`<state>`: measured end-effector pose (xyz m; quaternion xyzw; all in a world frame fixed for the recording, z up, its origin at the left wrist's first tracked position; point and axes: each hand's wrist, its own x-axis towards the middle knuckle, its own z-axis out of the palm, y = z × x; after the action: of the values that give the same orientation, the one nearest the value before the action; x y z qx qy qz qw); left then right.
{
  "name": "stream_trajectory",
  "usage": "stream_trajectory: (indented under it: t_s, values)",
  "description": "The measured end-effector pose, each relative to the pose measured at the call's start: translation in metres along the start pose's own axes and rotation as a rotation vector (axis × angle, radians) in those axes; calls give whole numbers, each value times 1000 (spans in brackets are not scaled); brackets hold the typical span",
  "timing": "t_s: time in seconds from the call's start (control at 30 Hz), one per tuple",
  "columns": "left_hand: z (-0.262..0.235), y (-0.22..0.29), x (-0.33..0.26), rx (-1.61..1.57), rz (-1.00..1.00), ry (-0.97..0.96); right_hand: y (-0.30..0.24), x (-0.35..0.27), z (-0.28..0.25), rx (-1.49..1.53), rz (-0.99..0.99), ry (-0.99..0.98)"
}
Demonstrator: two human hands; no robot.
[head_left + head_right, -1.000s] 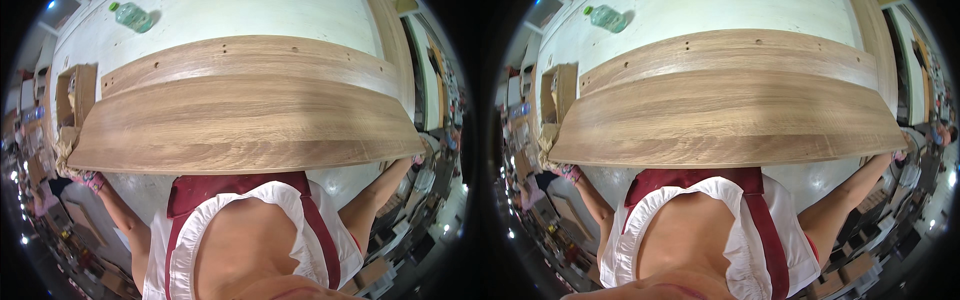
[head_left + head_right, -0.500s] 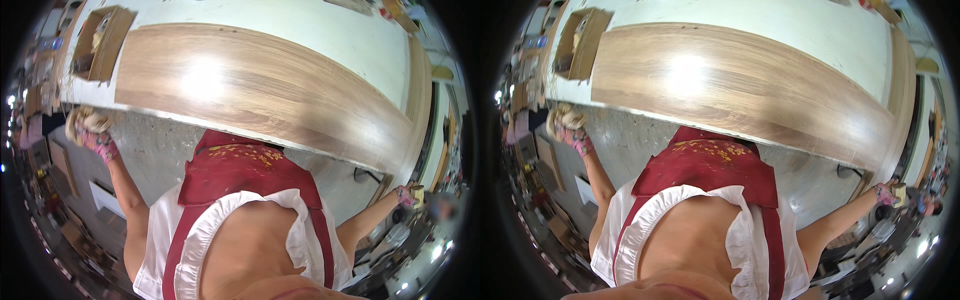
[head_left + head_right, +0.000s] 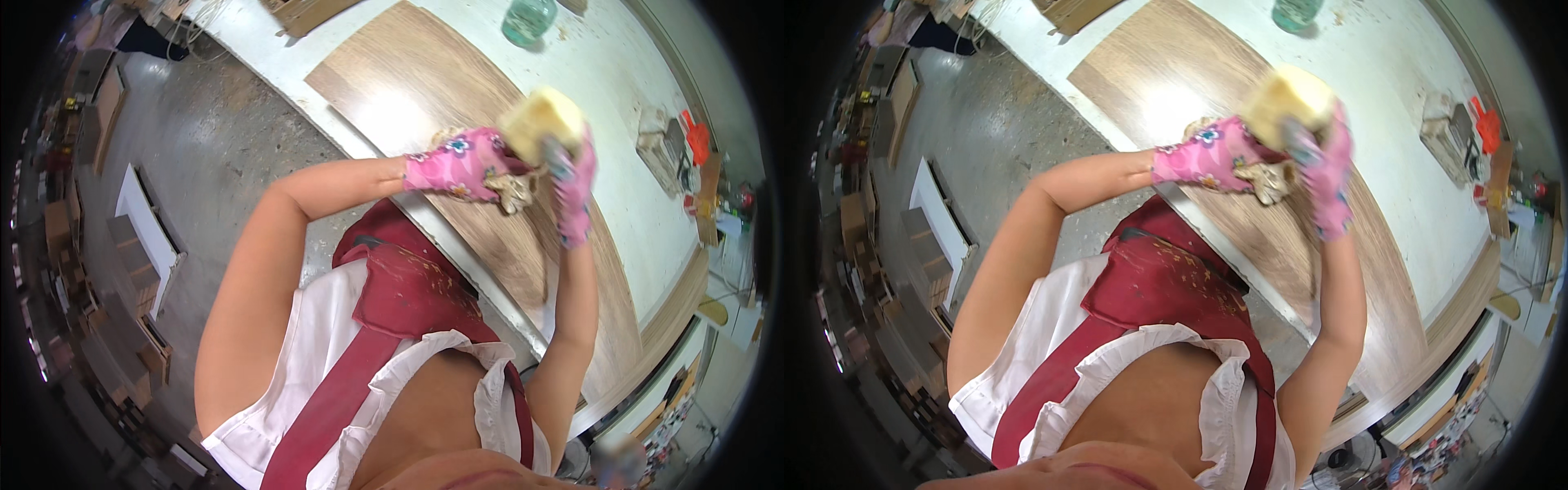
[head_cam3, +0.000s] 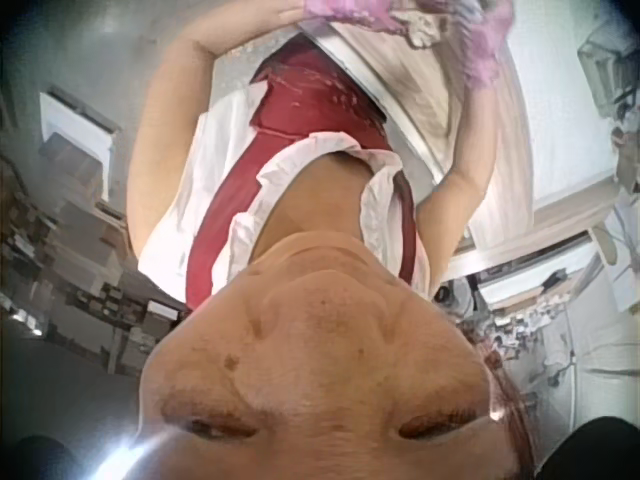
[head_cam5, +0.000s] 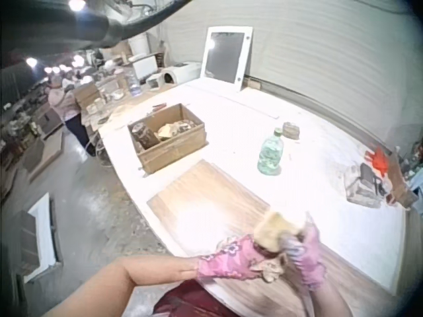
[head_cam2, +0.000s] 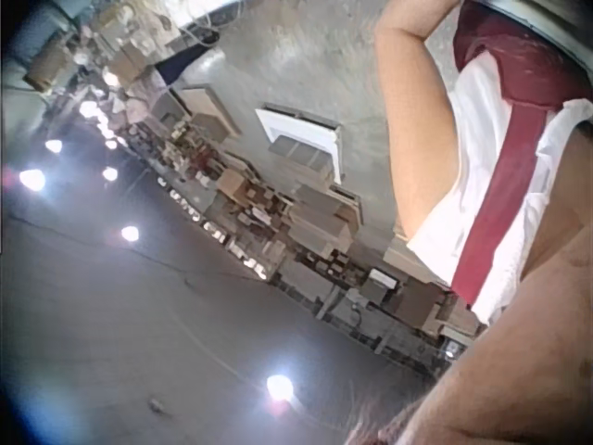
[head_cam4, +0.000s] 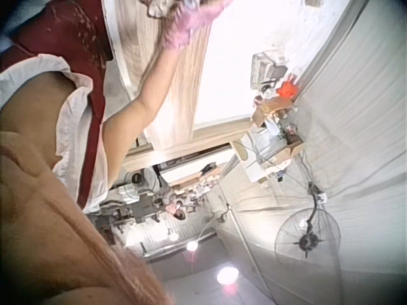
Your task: The person cleans wooden furniture panels using a sponge and a cloth, wiping the surfaces and edges repeatedly before moving the panels to a stack.
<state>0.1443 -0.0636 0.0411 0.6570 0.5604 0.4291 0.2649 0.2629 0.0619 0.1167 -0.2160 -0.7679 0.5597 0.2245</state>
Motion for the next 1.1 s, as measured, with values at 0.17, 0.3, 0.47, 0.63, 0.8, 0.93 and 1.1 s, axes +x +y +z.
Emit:
stream_trajectory:
  t_s: [0.17,0.3,0.47,0.63,0.8,0.93,1.1]
  values:
    - [32,-32,-15,-41,-145,-75,-22,79,148,-124,-238,-442]
    - [29,-37,-19,-725,-576,-448,-26,102,235,-266,-242,-572]
    - [42,-38,-31,-567,-371,-346,-13,106,272,-415,-418,-563]
    - [19,-26,-19,-294,-42,-454,-12,117,260,-489,-436,-537]
    - [1,-18,-2,-85,271,-390,4,183,225,-560,-192,-363]
    - [-4,-6,-5,-447,293,-322,42,251,182,-807,-476,32]
    - [12,-20,-7,-412,430,-458,32,238,189,-218,-203,39]
